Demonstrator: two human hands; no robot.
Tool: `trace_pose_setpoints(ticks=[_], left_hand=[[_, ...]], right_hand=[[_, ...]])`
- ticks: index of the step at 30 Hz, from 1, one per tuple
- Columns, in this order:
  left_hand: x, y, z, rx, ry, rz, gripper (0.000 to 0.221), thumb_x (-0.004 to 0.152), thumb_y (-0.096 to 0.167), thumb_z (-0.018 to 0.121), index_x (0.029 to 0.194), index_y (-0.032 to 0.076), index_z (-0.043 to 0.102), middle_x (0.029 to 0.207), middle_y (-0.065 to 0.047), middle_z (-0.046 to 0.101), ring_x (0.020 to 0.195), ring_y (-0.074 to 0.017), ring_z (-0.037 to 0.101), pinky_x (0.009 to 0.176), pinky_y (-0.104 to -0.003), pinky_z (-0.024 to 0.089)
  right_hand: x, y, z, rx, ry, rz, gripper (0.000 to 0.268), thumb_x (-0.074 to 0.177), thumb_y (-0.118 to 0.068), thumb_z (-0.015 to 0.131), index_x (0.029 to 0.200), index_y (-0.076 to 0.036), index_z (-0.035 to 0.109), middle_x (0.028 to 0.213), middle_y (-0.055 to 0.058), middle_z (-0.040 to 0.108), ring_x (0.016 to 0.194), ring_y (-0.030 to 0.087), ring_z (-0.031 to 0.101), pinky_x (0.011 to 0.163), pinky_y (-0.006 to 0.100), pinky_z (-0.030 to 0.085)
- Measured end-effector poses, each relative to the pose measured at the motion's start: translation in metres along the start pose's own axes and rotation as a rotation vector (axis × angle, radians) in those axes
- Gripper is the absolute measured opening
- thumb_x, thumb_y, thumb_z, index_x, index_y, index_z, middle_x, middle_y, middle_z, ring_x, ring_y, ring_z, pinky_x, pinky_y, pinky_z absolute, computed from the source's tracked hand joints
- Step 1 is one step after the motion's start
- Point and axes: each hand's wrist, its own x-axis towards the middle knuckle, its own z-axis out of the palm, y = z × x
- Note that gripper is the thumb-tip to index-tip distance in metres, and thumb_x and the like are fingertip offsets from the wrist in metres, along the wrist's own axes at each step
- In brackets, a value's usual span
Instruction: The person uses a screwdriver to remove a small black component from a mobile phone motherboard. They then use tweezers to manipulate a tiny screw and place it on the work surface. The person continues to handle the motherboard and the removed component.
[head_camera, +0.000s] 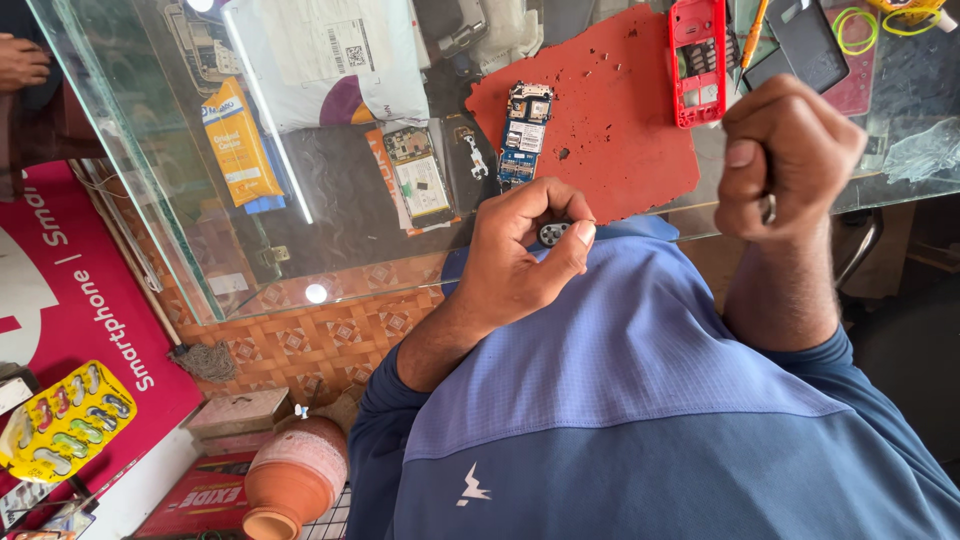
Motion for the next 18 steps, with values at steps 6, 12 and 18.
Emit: trace_pose_setpoints(ticks=[6,12,18], left_hand=[[0.001,0.005,0.001,0.206,0.029,0.095,0.008,0.100,0.003,0.069,0.099,0.003,0.062,0.088,0.001,0.063,0.070,-0.0025,0.055,0.064,-0.018,0.046],[0.001,0.009,0.002,0.317,0.046,0.222,0.010,0.094,0.001,0.073,0.097,0.002,0.063,0.092,-0.002,0.061,0.068,-0.0036,0.055,0.060,-0.019,0.047],[0.002,0.008,0.003,0.315,0.039,0.229,0.009,0.096,0.001,0.072,0.099,0.000,0.064,0.097,-0.004,0.064,0.081,-0.0068,0.067,0.066,-0.020,0.058]], right_hand=[[0.002,-0.022,0.007,0.200,-0.106,0.041,0.018,0.082,-0.004,0.062,0.096,0.005,0.058,0.090,0.012,0.064,0.062,0.017,0.055,0.055,0.029,0.044],[0.003,-0.049,0.023,0.165,-0.266,-0.033,0.019,0.084,-0.007,0.075,0.099,0.001,0.066,0.097,0.013,0.070,0.056,0.009,0.054,0.053,0.027,0.043],[0.002,-0.042,0.029,0.147,-0.261,-0.140,0.014,0.091,-0.004,0.074,0.097,-0.002,0.062,0.095,0.009,0.069,0.061,0.013,0.061,0.051,0.026,0.045]])
